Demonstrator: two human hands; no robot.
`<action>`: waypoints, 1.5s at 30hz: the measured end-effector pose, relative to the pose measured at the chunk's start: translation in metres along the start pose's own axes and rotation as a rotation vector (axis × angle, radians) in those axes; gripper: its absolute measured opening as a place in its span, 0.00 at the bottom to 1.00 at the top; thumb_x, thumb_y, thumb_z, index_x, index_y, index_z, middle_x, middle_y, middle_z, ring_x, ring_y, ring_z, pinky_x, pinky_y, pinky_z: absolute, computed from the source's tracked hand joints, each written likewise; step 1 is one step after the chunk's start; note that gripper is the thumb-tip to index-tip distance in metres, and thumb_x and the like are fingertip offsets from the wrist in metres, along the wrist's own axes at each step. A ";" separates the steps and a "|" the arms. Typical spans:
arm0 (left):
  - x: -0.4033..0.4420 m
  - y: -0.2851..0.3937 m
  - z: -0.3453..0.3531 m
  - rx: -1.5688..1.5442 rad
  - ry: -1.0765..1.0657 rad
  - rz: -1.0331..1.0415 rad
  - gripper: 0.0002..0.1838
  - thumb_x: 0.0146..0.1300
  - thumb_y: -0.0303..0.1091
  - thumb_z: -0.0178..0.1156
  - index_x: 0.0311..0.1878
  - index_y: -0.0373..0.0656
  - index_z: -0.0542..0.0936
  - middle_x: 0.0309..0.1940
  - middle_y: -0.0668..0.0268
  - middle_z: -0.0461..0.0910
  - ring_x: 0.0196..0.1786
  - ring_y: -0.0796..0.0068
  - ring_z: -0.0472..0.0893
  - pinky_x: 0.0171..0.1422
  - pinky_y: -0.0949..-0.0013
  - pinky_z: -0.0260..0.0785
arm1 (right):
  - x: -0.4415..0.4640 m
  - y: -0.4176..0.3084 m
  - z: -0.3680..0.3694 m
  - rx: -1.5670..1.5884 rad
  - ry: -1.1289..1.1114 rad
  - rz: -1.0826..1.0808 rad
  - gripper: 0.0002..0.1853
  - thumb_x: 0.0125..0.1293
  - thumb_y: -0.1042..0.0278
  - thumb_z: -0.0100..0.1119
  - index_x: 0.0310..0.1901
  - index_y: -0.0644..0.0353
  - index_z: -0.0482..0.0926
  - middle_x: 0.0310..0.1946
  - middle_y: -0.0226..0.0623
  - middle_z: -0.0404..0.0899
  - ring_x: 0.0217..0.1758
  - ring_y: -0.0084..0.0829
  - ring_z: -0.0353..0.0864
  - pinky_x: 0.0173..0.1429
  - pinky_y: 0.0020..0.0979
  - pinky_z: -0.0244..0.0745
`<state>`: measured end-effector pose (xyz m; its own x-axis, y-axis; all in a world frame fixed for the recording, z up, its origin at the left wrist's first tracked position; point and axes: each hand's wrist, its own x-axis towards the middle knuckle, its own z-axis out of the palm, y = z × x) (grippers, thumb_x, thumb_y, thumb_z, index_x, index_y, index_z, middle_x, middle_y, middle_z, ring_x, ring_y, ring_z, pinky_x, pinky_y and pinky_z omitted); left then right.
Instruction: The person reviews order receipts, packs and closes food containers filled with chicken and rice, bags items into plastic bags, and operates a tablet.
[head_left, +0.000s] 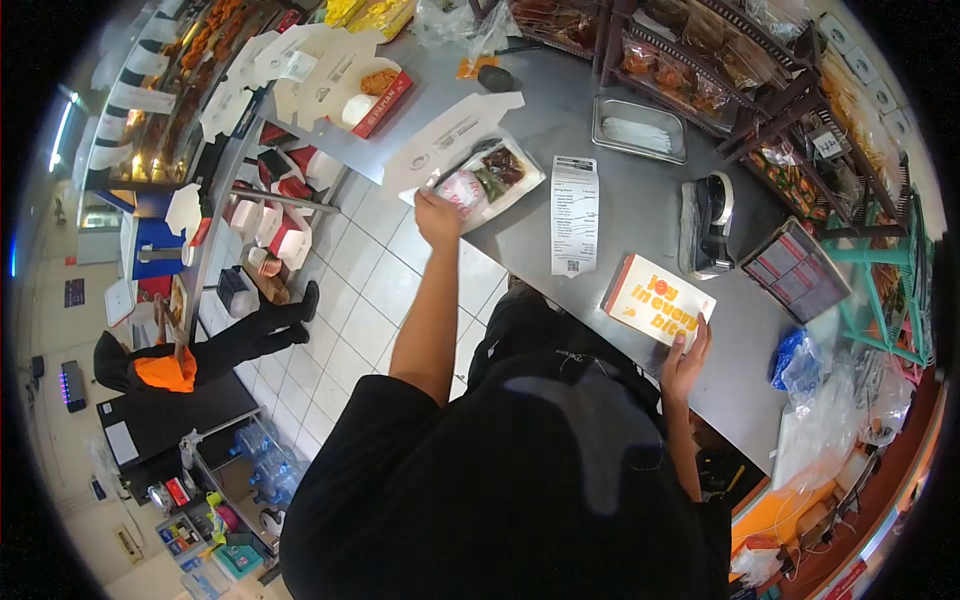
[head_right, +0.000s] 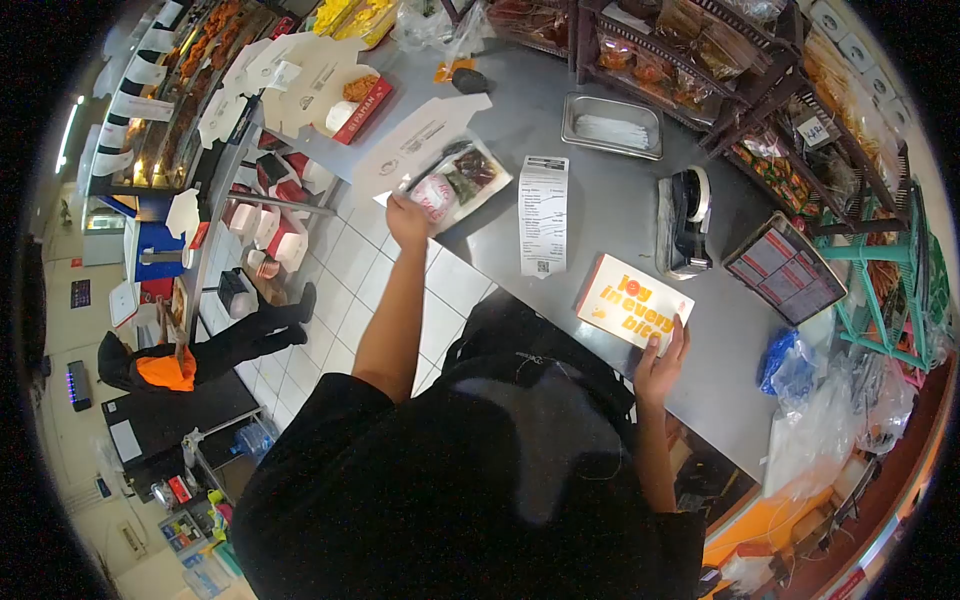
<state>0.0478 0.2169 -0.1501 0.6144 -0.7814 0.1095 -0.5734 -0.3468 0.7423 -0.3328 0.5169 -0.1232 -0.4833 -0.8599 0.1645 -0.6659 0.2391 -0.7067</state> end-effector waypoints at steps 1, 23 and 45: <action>0.023 -0.010 0.001 0.040 -0.040 0.007 0.23 0.74 0.41 0.44 0.56 0.32 0.78 0.47 0.39 0.82 0.51 0.37 0.81 0.56 0.46 0.72 | 0.000 0.000 0.000 -0.002 0.002 -0.003 0.27 0.77 0.59 0.48 0.72 0.64 0.62 0.68 0.63 0.63 0.70 0.61 0.65 0.72 0.50 0.62; -0.272 0.166 -0.025 -0.502 -1.759 1.060 0.11 0.66 0.36 0.60 0.45 0.41 0.83 0.40 0.54 0.85 0.45 0.51 0.84 0.49 0.54 0.75 | 0.039 -0.297 0.037 0.105 -0.650 -1.352 0.11 0.61 0.66 0.59 0.45 0.53 0.78 0.42 0.31 0.77 0.48 0.29 0.77 0.59 0.37 0.72; -0.281 0.156 -0.058 -0.351 -1.802 1.252 0.14 0.62 0.37 0.64 0.47 0.39 0.83 0.42 0.54 0.85 0.47 0.56 0.84 0.51 0.55 0.75 | 0.024 -0.280 0.039 0.394 -0.754 -1.190 0.25 0.38 0.68 0.75 0.41 0.54 0.75 0.45 0.32 0.78 0.47 0.35 0.76 0.59 0.38 0.69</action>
<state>-0.1826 0.4126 -0.0271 -0.9948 -0.0444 0.0917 0.0593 0.4792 0.8757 -0.1360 0.4115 0.0516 0.7179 -0.5139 0.4696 -0.1954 -0.7962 -0.5726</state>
